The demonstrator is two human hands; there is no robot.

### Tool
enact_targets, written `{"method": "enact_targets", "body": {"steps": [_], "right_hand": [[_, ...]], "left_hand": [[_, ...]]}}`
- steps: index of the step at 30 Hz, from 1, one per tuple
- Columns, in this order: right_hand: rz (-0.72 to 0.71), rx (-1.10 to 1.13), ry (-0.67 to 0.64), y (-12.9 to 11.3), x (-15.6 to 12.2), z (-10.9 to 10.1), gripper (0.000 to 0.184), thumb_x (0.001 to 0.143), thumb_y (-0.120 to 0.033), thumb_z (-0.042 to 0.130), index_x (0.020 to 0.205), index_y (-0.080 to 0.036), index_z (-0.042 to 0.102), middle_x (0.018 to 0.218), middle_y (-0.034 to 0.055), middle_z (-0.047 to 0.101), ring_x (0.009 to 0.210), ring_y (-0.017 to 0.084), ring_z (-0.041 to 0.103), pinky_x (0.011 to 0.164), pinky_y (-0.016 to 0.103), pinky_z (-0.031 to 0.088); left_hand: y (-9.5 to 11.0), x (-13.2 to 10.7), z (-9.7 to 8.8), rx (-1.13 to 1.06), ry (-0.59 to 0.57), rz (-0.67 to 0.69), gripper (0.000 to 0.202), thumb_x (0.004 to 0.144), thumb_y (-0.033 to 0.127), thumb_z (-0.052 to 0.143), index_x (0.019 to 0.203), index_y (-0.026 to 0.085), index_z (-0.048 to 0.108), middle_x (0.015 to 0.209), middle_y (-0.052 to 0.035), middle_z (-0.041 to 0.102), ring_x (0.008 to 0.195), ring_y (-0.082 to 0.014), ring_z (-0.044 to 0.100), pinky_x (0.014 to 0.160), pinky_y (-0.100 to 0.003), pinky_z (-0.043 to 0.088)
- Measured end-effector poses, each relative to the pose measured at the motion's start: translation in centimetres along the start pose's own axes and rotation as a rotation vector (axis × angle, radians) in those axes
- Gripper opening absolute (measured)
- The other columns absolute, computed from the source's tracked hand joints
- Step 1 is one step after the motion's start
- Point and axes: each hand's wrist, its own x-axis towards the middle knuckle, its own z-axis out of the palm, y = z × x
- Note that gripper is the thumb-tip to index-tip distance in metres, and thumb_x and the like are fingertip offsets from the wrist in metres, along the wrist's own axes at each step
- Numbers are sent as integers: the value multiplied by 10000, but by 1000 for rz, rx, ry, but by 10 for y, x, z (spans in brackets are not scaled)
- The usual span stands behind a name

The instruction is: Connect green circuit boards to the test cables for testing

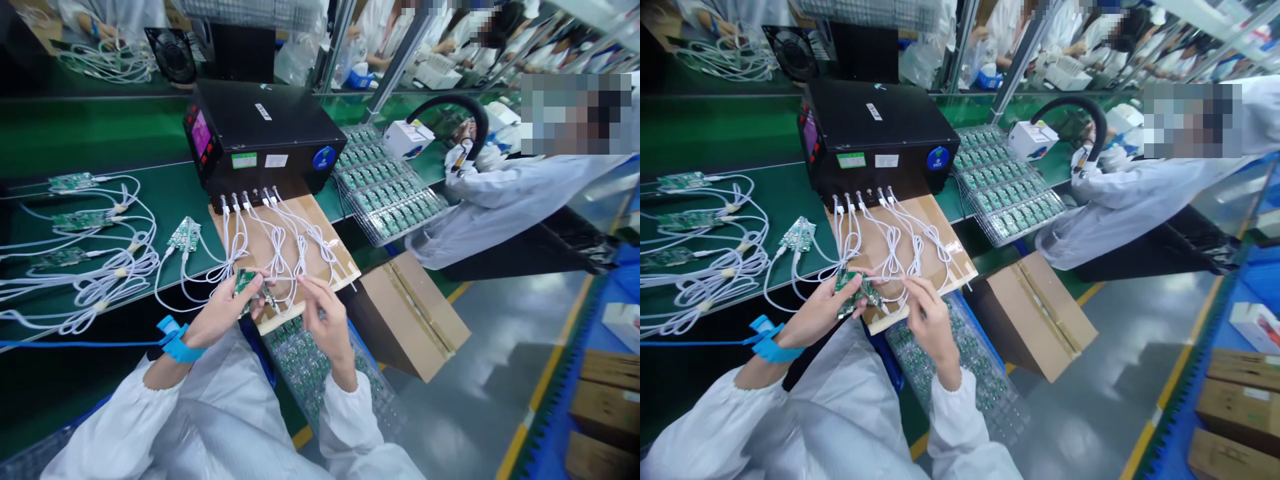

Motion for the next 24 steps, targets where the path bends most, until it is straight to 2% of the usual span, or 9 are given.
{"method": "enact_targets", "body": {"steps": [2, 6, 10, 13, 15, 18, 19, 21, 24], "right_hand": [[17, -112, -18, 17, -14, -19, 440, 1033, -99, 450, 1347, -275, 703, 1305, 102, 701, 1079, 191, 730, 831, 298, 635], [80, -241, -186, 50, -35, -41, 369, 1024, -146, 516, 1333, -239, 696, 1388, 134, 658, 807, 133, 726, 693, 256, 622], [49, -234, -96, 65, -42, -36, 184, 1036, -226, 585, 1138, -199, 737, 1291, 143, 687, 1023, 207, 740, 894, 357, 636], [97, -101, -22, 68, -40, -26, 170, 1055, -233, 552, 1083, -193, 715, 1197, 120, 696, 875, 166, 740, 808, 323, 639], [147, 9, 25, 68, -37, -21, 176, 1066, -241, 533, 1101, -189, 697, 1084, 84, 705, 744, 135, 716, 732, 297, 629], [206, 93, 119, 65, -31, -16, 166, 1050, -299, 579, 1079, -185, 697, 916, 37, 699, 737, 149, 714, 725, 300, 626], [221, 105, 147, 63, -29, -15, 176, 1041, -323, 599, 1065, -184, 703, 912, 38, 701, 739, 151, 712, 722, 301, 626], [226, 119, 188, 56, -24, -14, 200, 1023, -359, 634, 1058, -183, 723, 940, 47, 712, 743, 149, 702, 721, 302, 622], [161, 91, 227, 39, -15, -11, 170, 1006, -339, 674, 1039, -200, 767, 971, 51, 727, 799, 151, 695, 757, 304, 603]], "left_hand": [[3, -6, -7, 75, -19, -40, 627, 878, 641, 743, 1248, 142, 660, 867, -49, 708, 678, -156, 647, 688, -296, 571], [3, -13, -14, 82, -2, -103, 676, 833, 639, 786, 1251, 116, 691, 850, -82, 741, 747, -219, 721, 797, -357, 615], [-5, -14, -13, 170, -7, -15, 512, 841, 506, 818, 1209, 154, 756, 848, -99, 749, 682, -228, 715, 685, -322, 614], [-9, -13, -14, 286, 42, 121, 334, 826, 345, 838, 1135, 222, 804, 1103, -113, 750, 642, -183, 665, 619, -281, 576], [-8, -12, -15, 350, 98, 189, 234, 797, 256, 849, 1030, 250, 825, 1239, -99, 715, 801, -204, 690, 701, -265, 574], [0, -11, -10, 372, 130, 228, 151, 786, 233, 862, 930, 240, 815, 1194, -94, 702, 1114, -259, 650, 857, -247, 550], [3, -9, -6, 323, 125, 221, 150, 797, 264, 865, 931, 225, 807, 1134, -99, 697, 1088, -251, 643, 827, -240, 546], [11, -3, 8, 98, 99, 176, 232, 835, 369, 848, 964, 188, 783, 994, -91, 668, 836, -186, 610, 670, -226, 512], [24, 13, 36, -377, 85, 112, 356, 919, 495, 743, 988, 146, 727, 820, -40, 587, 585, -98, 417, 523, -208, 404]]}}
